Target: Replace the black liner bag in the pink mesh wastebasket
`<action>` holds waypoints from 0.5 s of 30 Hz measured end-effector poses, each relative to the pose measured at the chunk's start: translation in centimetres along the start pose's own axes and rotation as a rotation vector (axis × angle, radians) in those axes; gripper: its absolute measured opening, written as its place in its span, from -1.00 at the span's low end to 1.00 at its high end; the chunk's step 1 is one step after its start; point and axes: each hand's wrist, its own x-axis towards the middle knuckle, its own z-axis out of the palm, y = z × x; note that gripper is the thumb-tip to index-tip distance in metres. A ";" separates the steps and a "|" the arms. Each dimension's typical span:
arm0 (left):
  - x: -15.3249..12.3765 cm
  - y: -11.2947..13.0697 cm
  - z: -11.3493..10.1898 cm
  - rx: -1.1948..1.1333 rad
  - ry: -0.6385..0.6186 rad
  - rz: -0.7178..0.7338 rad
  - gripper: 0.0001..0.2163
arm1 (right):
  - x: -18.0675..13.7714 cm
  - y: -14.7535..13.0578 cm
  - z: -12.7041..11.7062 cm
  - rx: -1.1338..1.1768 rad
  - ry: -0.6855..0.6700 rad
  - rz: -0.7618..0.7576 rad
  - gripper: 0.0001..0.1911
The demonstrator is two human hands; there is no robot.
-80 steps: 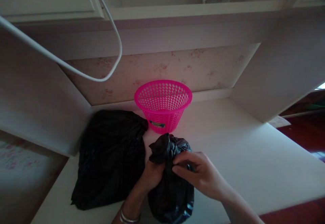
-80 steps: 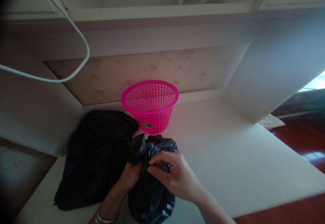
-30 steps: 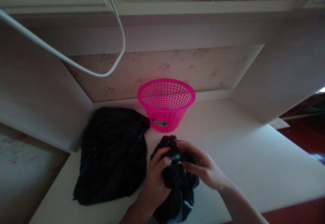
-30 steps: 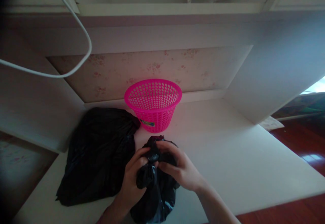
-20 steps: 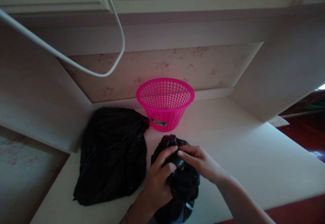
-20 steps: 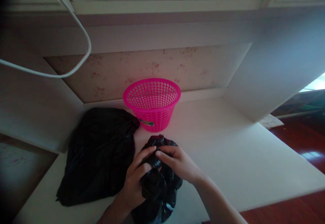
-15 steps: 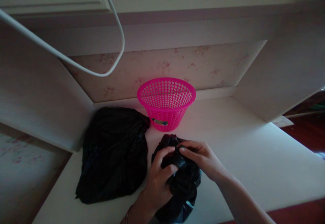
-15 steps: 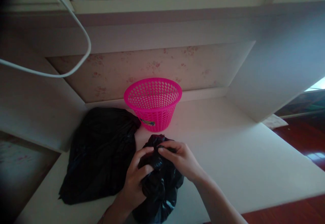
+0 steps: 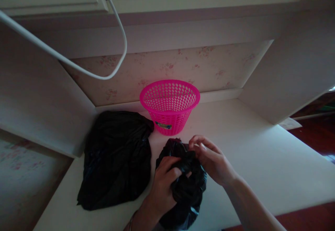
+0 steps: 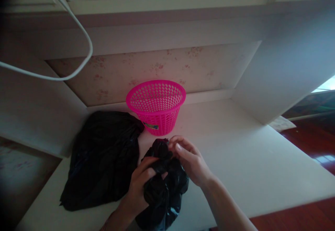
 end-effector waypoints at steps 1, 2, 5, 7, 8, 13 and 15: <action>0.0 0.0 -0.1 -0.017 -0.004 0.015 -0.88 | 0.0 -0.2 -0.2 -0.026 -0.033 0.049 -0.55; 0.0 0.0 -0.2 -0.028 -0.008 0.029 -0.89 | 0.0 -0.3 -0.4 -0.077 -0.079 0.090 -0.52; -0.1 -0.1 -0.3 -0.032 0.003 0.051 -0.90 | 0.1 -0.4 -0.9 -0.284 -0.271 0.113 -0.57; -0.1 -0.2 -0.3 -0.016 0.004 0.051 -0.92 | 0.2 -0.2 -0.9 -0.303 -0.306 0.070 -0.62; -0.1 -0.2 -0.4 0.000 0.001 0.051 -0.93 | 0.3 -0.1 -0.9 -0.260 -0.270 0.060 -0.64; 0.0 0.1 -0.7 0.110 -0.079 0.097 -0.96 | 0.6 0.5 -0.3 0.042 -0.033 0.185 -0.62; 0.0 0.2 -1.0 0.168 -0.093 0.149 -0.90 | 0.7 0.3 0.0 0.097 -0.012 0.183 -0.60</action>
